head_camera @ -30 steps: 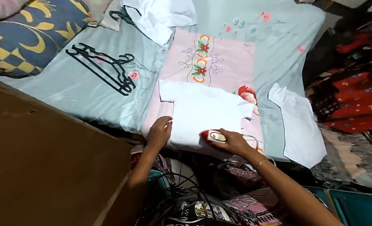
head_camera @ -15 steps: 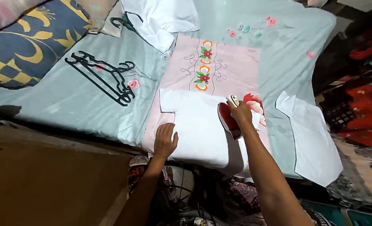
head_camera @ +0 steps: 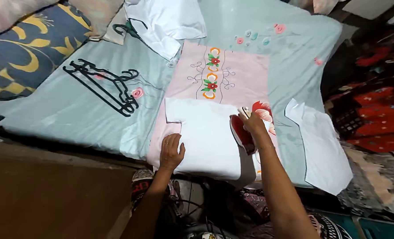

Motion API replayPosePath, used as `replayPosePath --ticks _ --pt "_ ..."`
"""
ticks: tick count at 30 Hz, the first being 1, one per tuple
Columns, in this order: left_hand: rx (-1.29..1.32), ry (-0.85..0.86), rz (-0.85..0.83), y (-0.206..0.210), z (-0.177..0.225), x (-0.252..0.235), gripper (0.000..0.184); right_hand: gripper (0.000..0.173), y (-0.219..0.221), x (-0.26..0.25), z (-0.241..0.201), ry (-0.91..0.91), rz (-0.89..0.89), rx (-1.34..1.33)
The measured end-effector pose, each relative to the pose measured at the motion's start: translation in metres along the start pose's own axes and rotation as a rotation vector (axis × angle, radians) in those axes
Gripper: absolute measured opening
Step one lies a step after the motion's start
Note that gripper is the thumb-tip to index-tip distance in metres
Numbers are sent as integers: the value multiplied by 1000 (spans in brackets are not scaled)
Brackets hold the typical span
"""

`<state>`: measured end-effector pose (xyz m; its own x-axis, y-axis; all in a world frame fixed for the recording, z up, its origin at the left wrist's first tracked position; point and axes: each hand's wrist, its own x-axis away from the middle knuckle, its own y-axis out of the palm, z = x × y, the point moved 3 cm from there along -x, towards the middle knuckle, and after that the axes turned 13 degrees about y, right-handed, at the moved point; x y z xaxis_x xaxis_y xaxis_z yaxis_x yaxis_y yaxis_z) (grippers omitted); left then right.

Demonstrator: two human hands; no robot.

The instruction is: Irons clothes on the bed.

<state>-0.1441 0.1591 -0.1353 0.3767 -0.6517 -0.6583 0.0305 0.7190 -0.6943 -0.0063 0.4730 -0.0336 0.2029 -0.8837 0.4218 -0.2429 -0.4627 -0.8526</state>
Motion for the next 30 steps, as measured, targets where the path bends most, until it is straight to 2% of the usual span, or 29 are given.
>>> replayPosePath --ticks 2,5,9,17,21,25,30 --pt "-1 3 3 -1 0 -1 34 66 -3 22 24 65 -7 -50" --pt "-17 17 19 1 -1 1 33 53 -3 45 49 149 -33 -292" --pt "-21 20 26 1 -2 1 33 42 -1 41 47 209 -121 -593" --pt "-46 17 27 5 -2 2 33 50 2 -44 -7 91 25 -529" --pt "-55 30 45 7 -3 3 34 55 -2 -75 -22 94 14 -467" --pt "-54 31 56 7 -4 4 33 51 0 -43 -7 31 -57 -413" --pt "-12 18 32 4 -2 3 34 47 -1 22 49 18 -152 -325"
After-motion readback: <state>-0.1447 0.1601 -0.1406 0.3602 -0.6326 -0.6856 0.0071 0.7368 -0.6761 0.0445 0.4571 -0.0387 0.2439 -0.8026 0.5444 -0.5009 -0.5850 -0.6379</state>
